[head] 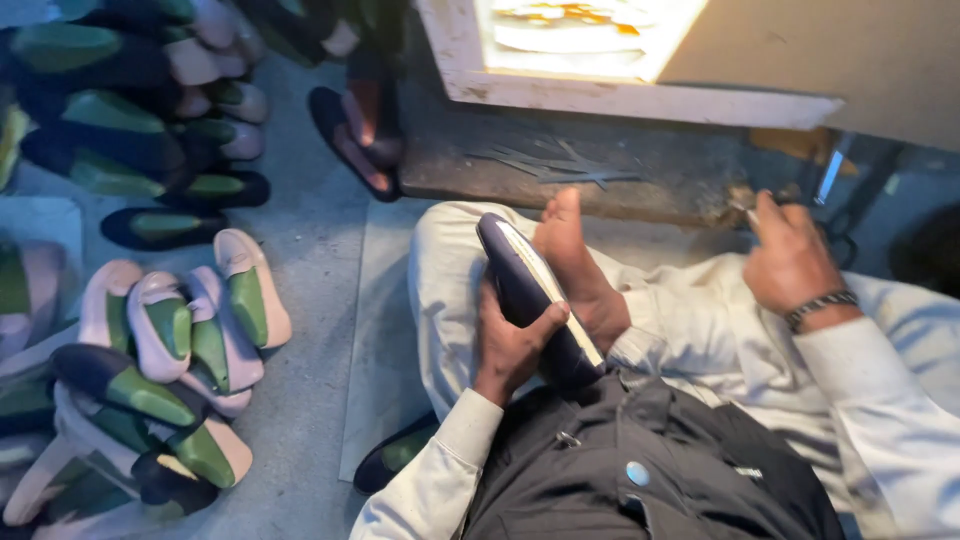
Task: The person sits on the floor and uses a hammer to tap insoles into the soles of several shoes. They repeatedly pick up shoes, insert insoles, and hammer them into place.
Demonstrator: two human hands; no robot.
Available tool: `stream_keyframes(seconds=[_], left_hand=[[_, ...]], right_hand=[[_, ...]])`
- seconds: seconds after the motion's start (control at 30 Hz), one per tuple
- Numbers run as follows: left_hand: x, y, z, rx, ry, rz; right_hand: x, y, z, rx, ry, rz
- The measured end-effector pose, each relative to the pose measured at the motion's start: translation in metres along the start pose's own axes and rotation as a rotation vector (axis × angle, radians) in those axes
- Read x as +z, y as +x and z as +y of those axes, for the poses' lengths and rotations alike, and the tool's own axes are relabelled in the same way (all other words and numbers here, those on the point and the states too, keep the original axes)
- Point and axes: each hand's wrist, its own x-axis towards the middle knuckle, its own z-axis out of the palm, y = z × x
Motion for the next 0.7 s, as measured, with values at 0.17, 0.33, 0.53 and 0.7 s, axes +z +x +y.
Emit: stream_keyframes(seconds=[0.17, 0.33, 0.53, 0.7], left_hand=[[-0.067, 0.051, 0.057, -0.064, 0.096, 0.286], [-0.161, 0.193, 0.026, 0.025, 0.587, 0.531], [-0.207, 0.297, -0.009, -0.039, 0.939, 0.748], [-0.226, 0.301, -0.070, -0.021, 0.659, 0.482]], right_hand=[[-0.024, -0.016, -0.026, 0.001, -0.013, -0.002], [-0.032, -0.035, -0.049, -0.057, -0.101, 0.142], [-0.040, -0.052, -0.012, 0.177, -0.170, 0.156], [-0.046, -0.066, 0.002, 0.166, -0.176, 0.023]])
